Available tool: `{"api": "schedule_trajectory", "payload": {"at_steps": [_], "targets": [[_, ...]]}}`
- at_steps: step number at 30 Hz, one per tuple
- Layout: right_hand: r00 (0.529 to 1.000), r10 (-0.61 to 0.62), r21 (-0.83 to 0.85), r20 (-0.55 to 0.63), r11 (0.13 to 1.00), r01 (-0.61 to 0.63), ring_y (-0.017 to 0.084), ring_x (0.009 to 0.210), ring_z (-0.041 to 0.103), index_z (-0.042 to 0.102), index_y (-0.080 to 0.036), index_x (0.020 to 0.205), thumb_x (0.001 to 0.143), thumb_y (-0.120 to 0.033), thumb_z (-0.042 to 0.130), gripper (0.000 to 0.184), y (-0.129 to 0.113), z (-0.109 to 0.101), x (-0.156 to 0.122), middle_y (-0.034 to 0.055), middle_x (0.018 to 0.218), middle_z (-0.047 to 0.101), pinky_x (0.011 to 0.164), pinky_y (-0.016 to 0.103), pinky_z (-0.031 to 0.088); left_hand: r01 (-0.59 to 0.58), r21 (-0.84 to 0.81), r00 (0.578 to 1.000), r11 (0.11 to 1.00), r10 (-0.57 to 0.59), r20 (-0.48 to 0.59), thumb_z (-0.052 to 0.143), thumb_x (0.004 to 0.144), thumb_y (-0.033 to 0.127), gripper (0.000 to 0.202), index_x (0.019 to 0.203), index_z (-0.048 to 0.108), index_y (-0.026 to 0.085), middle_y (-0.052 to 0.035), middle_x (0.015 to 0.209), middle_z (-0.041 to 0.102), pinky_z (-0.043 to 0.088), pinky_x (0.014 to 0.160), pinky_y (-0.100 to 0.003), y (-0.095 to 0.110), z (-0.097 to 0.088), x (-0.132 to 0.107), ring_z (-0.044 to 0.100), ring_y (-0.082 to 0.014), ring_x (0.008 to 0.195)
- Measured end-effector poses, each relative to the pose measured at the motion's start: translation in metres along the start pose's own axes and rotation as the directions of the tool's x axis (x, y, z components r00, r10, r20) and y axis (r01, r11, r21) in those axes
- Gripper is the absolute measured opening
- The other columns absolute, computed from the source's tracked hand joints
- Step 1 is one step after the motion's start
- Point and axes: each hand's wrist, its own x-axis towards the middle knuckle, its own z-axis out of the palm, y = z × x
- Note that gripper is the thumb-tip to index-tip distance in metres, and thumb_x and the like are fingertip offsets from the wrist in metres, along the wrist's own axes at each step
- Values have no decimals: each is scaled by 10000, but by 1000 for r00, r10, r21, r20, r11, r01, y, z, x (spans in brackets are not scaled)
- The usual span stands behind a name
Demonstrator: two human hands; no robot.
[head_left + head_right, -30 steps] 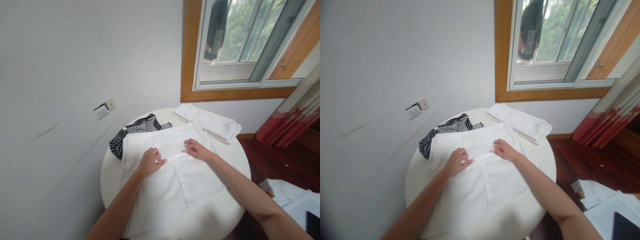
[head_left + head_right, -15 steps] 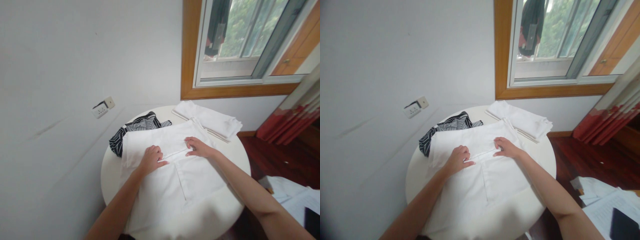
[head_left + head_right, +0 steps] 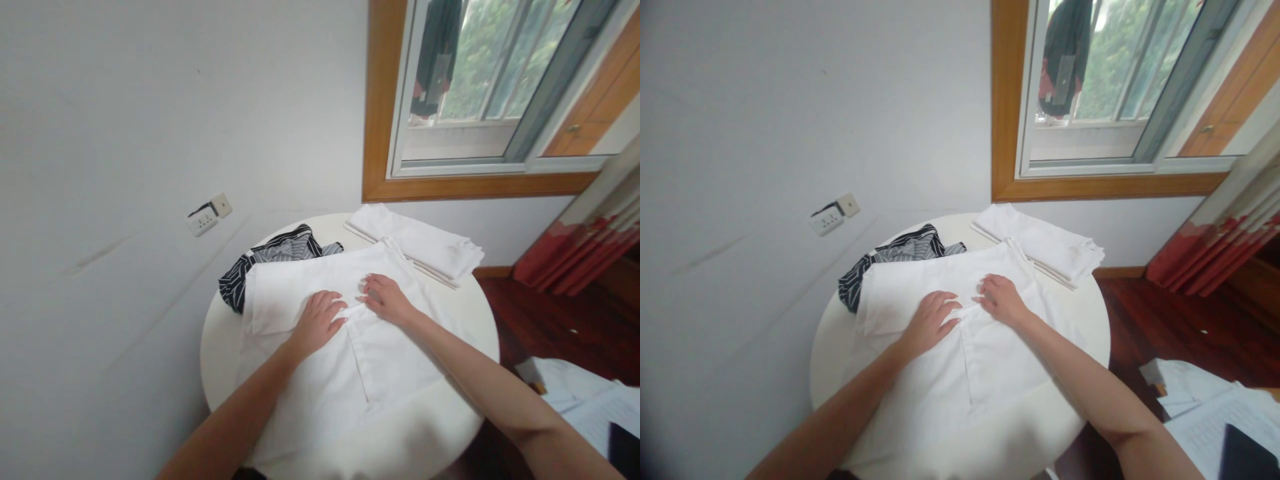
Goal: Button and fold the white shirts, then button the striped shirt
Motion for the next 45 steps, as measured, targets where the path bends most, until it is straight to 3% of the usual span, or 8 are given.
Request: {"api": "schedule_trajectory", "payload": {"at_steps": [7,15,21,26,31,35,38,45], "targets": [[992,93,-261,90,963,-67,294,1394,285,447,-232,1399,945,-529,382,547,-7,20,-9,126,1484,386,1123,527,190,32,172,997,985,-42,57,424,939,443,477,1392,430,298,-66,1489,384,243,1126,-462,-16,16,-11,341,-263,1359],[970,197,-341,140,930,-139,225,1413,259,404,-283,1430,1001,-401,221,481,15,7,-12,27,1517,334,1142,507,160,37,253,995,967,-59,82,306,985,362,470,1451,337,305,-32,1511,359,272,1122,-409,-20,19,-20,343,-216,1378],[901,425,-476,83,811,-339,291,1368,339,480,-190,1378,970,-373,333,470,40,-12,-9,133,1472,403,1084,489,289,31,249,997,968,-47,58,308,985,364,462,1442,355,316,-26,1488,399,278,1116,-393,-19,17,-20,371,-202,1363],[975,164,-437,150,896,-83,300,1409,251,463,-206,1395,963,-451,359,507,32,-9,1,129,1505,347,1119,503,228,35,230,998,973,-44,34,312,985,368,458,1437,365,315,-27,1483,407,260,1123,-401,-18,19,-22,363,-207,1368],[957,-28,-313,290,942,122,274,1414,249,444,-227,1413,953,-508,367,544,51,0,18,112,1518,325,1118,460,259,45,197,996,979,-58,61,304,984,400,457,1433,364,334,-12,1491,395,253,1127,-407,-20,17,-23,363,-202,1367],[957,26,-348,289,934,79,290,1399,282,445,-220,1413,929,-566,380,599,72,1,41,121,1504,352,1114,467,264,70,215,995,974,-82,49,336,967,425,457,1410,401,335,-11,1442,467,238,1136,-434,-39,7,-7,379,-205,1353],[968,113,-416,223,909,-10,302,1397,280,470,-252,1390,947,-554,334,553,74,6,61,101,1513,340,1105,514,255,191,303,981,934,-171,-90,369,950,379,464,1395,444,273,-57,1455,446,181,1154,-467,-68,-3,8,315,-238,1390],[962,268,-472,59,856,-210,298,1381,311,459,-213,1401,968,-521,277,561,82,30,74,127,1489,377,1119,491,218,505,370,858,780,-405,-317,352,935,393,499,1344,518,160,-147,1440,447,179,1135,-525,-128,-4,-11,296,-310,1394]]}}
